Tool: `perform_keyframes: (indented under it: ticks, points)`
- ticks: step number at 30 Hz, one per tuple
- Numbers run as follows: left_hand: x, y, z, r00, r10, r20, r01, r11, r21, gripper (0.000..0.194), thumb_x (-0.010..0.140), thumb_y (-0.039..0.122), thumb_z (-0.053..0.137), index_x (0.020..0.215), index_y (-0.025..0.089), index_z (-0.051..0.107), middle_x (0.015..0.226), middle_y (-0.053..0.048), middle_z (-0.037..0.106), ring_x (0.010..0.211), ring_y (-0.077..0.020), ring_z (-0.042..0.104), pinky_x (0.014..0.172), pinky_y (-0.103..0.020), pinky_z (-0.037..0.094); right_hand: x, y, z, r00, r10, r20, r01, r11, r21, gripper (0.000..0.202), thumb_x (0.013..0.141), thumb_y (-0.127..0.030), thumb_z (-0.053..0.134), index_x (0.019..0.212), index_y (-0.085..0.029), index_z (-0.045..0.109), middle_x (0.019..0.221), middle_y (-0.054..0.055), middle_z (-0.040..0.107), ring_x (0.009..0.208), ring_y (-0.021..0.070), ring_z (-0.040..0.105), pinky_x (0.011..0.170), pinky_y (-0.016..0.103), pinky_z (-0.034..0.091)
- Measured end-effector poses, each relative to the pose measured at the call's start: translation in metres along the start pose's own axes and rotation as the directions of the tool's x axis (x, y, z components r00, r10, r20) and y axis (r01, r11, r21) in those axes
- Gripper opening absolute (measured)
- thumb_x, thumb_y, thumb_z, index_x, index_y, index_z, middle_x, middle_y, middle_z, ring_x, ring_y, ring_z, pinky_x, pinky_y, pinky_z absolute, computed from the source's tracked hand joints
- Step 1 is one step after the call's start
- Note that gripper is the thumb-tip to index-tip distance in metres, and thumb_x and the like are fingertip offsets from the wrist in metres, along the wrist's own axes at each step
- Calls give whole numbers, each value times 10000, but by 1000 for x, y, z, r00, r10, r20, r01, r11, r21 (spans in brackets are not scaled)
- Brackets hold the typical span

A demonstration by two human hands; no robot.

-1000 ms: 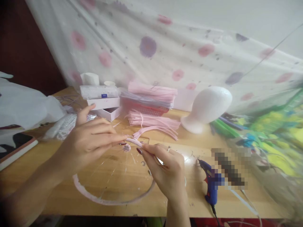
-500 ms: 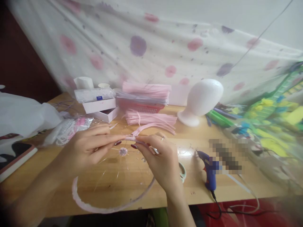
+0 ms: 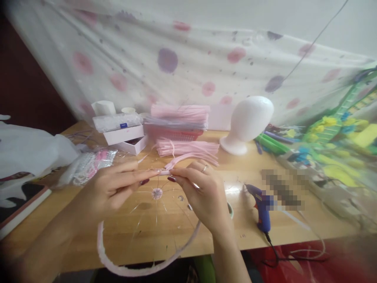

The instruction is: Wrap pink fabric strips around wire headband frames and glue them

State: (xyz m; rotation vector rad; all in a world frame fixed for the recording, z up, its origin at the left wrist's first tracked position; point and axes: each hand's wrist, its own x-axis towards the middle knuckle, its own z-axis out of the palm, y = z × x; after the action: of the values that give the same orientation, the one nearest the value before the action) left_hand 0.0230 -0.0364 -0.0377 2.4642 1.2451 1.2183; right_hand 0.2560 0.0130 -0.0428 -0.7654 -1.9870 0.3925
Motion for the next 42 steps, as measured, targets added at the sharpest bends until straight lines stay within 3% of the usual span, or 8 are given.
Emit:
perform_keyframes:
  ticks: [6,13,18,25,29,32,37,42]
  points:
    - [-5,-3,-1,989,-118,-89,123,991,47,363,969,97,480,1196,215,738,771,12,644,705,-104,608,644,-213,465,0,3,-3,999,-44,1,44,994,-96,178,892,-85,709,1019,-208,733,950,13,761,871,143,708,779,264,537]
    - [-7,-2,1,975,-163,-152,166,986,8,345,935,111,520,1122,250,774,764,19,683,688,-102,633,624,-203,492,1,0,1,995,-45,-94,25,980,-197,101,926,-122,672,924,-195,742,798,7,687,749,135,658,671,260,506]
    - [-17,-11,7,897,-285,-338,283,957,-56,233,916,186,610,1053,247,788,895,-17,768,757,-144,679,616,-236,516,3,2,-1,998,47,-47,-54,985,-163,42,931,-198,687,926,-216,724,892,15,734,828,156,674,682,266,516]
    - [-32,-18,23,818,-347,-459,303,938,-169,220,923,190,602,982,262,801,781,2,699,671,-126,594,587,-244,461,-2,5,8,989,139,-53,-146,976,-160,106,925,-178,647,872,-222,727,833,17,748,784,186,700,685,307,529]
    - [-32,-17,22,776,-447,-444,353,892,-281,153,883,249,683,948,278,819,801,2,711,663,-122,582,549,-222,454,-3,5,15,990,46,-134,-76,972,-224,130,944,-188,620,875,-220,725,874,43,768,821,206,709,688,318,536]
    - [-27,-16,23,731,-540,-417,415,837,-357,137,810,283,756,927,269,827,758,6,729,598,-114,579,529,-211,487,-5,8,18,988,86,-127,-113,967,-226,116,959,-250,623,921,-221,729,858,40,779,772,202,713,628,298,531]
    - [-18,-17,30,592,-729,-344,489,664,-566,192,740,346,811,870,204,814,621,0,713,557,-129,621,531,-213,526,-13,18,22,986,142,-90,-162,948,-273,162,972,-259,598,1019,-211,746,862,46,804,661,199,722,573,299,515]
    - [-18,-12,26,626,-760,-175,524,577,-627,263,728,429,826,828,186,803,664,-55,761,561,-165,672,524,-247,551,-8,23,19,978,17,-209,-82,948,-308,186,976,-230,587,1039,-224,762,1002,74,814,876,245,769,704,334,558]
